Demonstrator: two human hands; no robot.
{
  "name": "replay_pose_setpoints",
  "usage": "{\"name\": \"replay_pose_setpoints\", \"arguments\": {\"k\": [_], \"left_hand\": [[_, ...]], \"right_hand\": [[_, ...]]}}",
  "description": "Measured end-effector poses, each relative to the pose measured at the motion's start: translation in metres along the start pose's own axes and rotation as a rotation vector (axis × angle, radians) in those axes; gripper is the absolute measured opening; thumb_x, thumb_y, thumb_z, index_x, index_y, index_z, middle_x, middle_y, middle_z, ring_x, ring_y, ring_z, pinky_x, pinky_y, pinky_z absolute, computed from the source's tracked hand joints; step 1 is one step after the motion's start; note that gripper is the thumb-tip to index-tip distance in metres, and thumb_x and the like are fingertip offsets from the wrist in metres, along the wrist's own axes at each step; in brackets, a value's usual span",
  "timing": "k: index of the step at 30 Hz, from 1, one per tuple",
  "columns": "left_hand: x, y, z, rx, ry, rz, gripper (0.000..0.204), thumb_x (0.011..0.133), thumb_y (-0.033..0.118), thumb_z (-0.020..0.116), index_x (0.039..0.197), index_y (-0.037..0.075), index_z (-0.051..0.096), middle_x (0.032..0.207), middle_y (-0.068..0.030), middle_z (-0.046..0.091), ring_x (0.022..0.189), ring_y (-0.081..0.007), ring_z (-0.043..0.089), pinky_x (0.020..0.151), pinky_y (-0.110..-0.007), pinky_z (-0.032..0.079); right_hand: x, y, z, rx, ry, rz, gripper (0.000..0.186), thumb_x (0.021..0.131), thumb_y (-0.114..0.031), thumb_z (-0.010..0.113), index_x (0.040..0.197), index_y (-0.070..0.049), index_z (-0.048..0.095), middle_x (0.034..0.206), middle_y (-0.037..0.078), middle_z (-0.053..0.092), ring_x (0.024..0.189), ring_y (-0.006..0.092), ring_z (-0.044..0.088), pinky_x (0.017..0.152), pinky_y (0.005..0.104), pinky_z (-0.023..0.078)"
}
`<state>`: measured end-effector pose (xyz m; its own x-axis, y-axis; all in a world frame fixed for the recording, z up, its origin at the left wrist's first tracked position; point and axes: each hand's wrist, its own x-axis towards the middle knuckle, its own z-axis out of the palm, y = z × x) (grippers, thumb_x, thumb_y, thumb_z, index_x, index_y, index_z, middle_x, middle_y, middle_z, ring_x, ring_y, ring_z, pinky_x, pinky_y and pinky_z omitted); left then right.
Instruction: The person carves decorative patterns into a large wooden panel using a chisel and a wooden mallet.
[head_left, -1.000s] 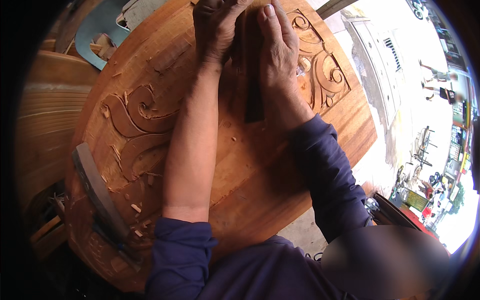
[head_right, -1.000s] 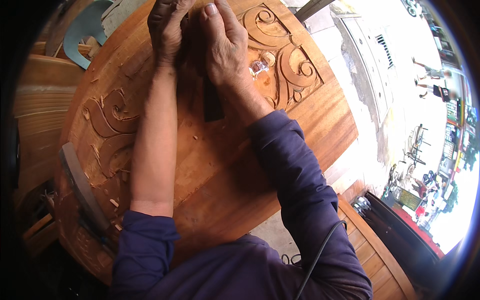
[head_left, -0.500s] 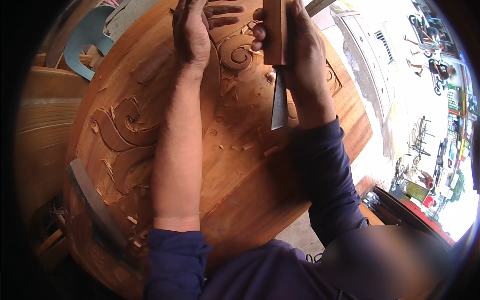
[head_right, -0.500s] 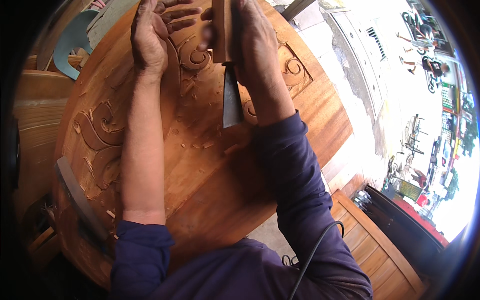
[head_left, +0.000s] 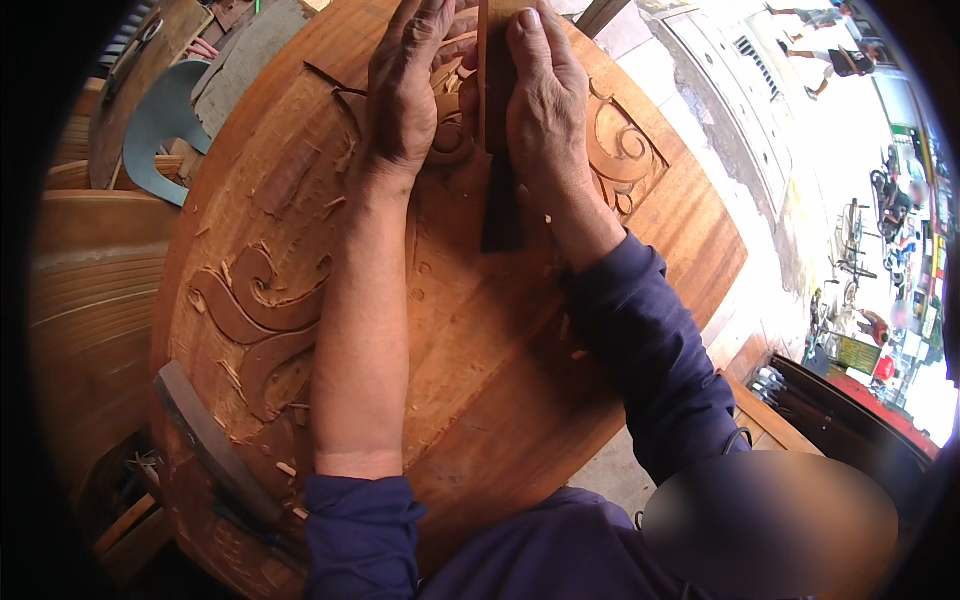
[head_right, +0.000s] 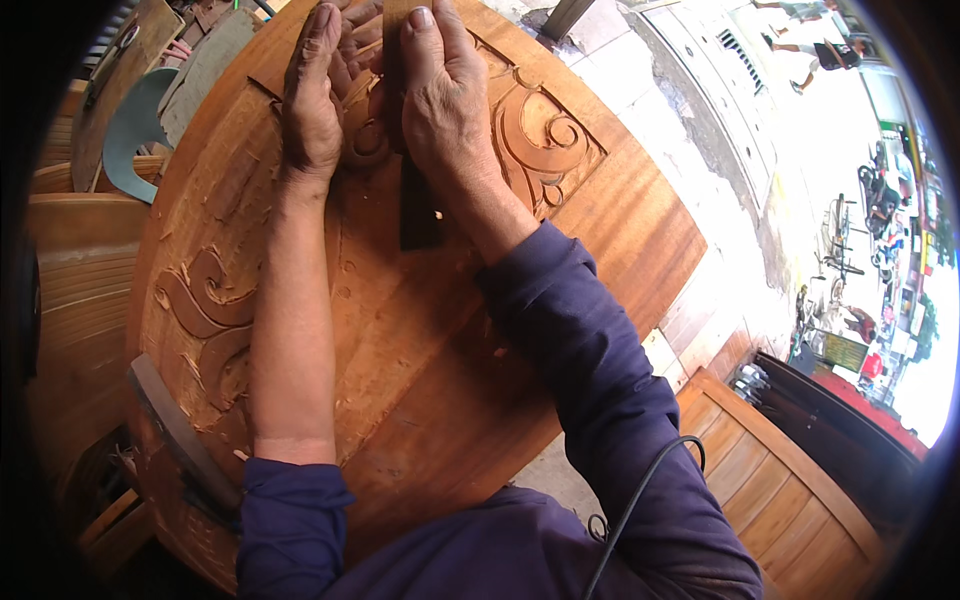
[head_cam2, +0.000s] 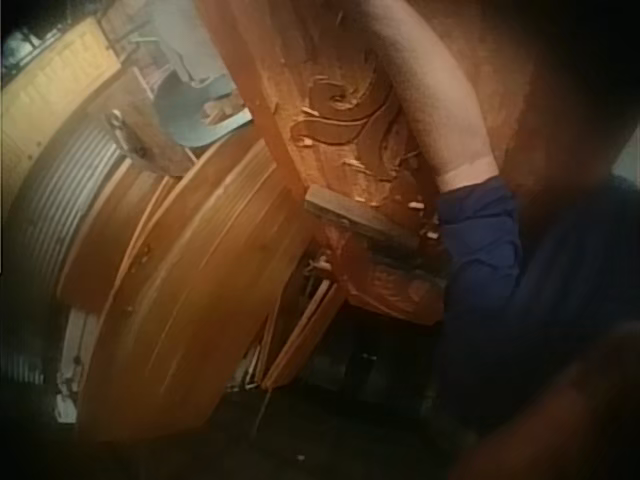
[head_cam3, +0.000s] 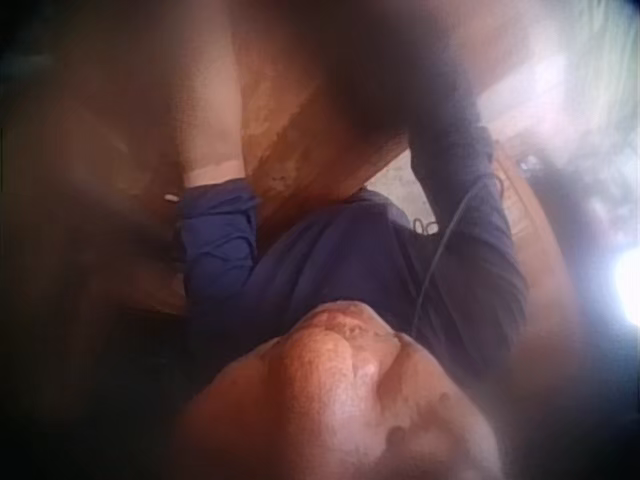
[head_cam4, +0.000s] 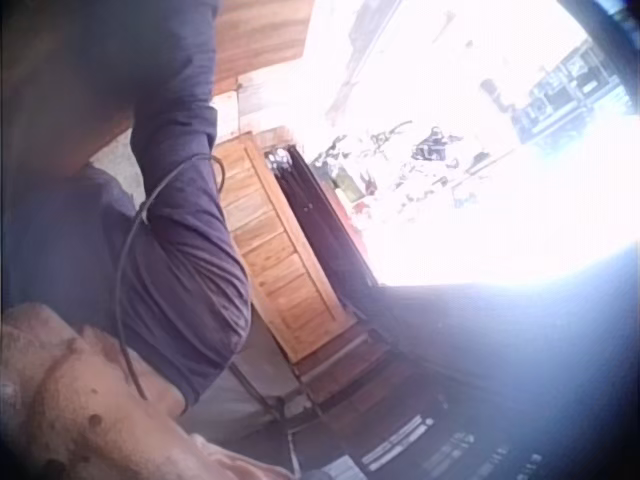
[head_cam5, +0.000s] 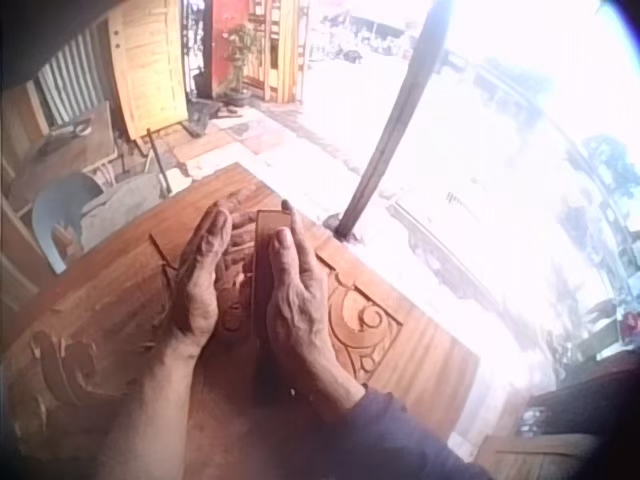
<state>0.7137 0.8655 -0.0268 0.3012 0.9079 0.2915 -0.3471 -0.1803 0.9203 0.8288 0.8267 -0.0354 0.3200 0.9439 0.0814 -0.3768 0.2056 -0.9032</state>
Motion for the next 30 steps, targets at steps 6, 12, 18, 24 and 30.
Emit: {"name": "replay_pose_setpoints", "arguments": {"k": [6, 12, 18, 24, 30], "left_hand": [[0.014, -0.009, 0.004, 0.361, -0.003, 0.253, 0.045, 0.118, 0.036, 0.044, 0.143, 0.003, 0.06, 0.137, -0.0124, 0.064, 0.131, -0.0213, 0.059, 0.112, -0.035, 0.045], [0.014, -0.024, -0.022, 0.334, 0.037, 0.055, 0.024, 0.114, 0.026, 0.054, 0.115, 0.005, 0.064, 0.104, -0.0045, 0.066, 0.101, -0.0141, 0.063, 0.091, -0.029, 0.05], [0.013, -0.014, 0.006, 0.278, 0.128, 0.274, 0.018, 0.111, 0.023, 0.059, 0.111, 0.006, 0.065, 0.1, -0.0014, 0.066, 0.093, -0.0086, 0.06, 0.083, -0.027, 0.05], [0.008, -0.021, -0.011, 0.029, 0.088, 0.147, 0.012, 0.107, 0.019, 0.067, 0.105, 0.007, 0.065, 0.092, 0.0027, 0.065, 0.084, -0.0024, 0.057, 0.075, -0.023, 0.047], [0.005, -0.024, -0.026, 0.106, -0.038, -0.008, 0.015, 0.107, 0.019, 0.069, 0.099, 0.009, 0.062, 0.083, 0.0054, 0.061, 0.077, -0.0006, 0.053, 0.069, -0.021, 0.044]], "right_hand": [[0.001, 0.017, -0.001, 0.098, -0.069, -0.168, 0.051, 0.118, -0.015, 0.049, 0.167, -0.001, 0.04, 0.152, 0.013, 0.059, 0.135, 0.0176, 0.058, 0.113, 0.0285, 0.048], [-0.016, 0.019, 0.016, 0.117, -0.086, -0.076, 0.051, 0.118, -0.011, 0.048, 0.167, -0.002, 0.04, 0.155, 0.012, 0.057, 0.139, 0.0155, 0.054, 0.116, 0.0272, 0.043], [-0.008, 0.011, 0.002, -0.102, -0.046, -0.114, 0.052, 0.118, -0.013, 0.048, 0.169, -0.005, 0.037, 0.154, 0.01, 0.057, 0.137, 0.0157, 0.056, 0.116, 0.0281, 0.044], [-0.033, 0.004, 0.025, 0.196, -0.094, -0.023, 0.052, 0.118, -0.014, 0.048, 0.168, -0.002, 0.038, 0.159, 0.014, 0.054, 0.143, 0.0183, 0.053, 0.121, 0.0304, 0.04], [-0.04, 0.017, 0.021, 0.0, 0.035, -0.018, 0.051, 0.118, -0.016, 0.05, 0.165, 0.0, 0.043, 0.161, 0.015, 0.054, 0.147, 0.0195, 0.05, 0.122, 0.0312, 0.04]]}}
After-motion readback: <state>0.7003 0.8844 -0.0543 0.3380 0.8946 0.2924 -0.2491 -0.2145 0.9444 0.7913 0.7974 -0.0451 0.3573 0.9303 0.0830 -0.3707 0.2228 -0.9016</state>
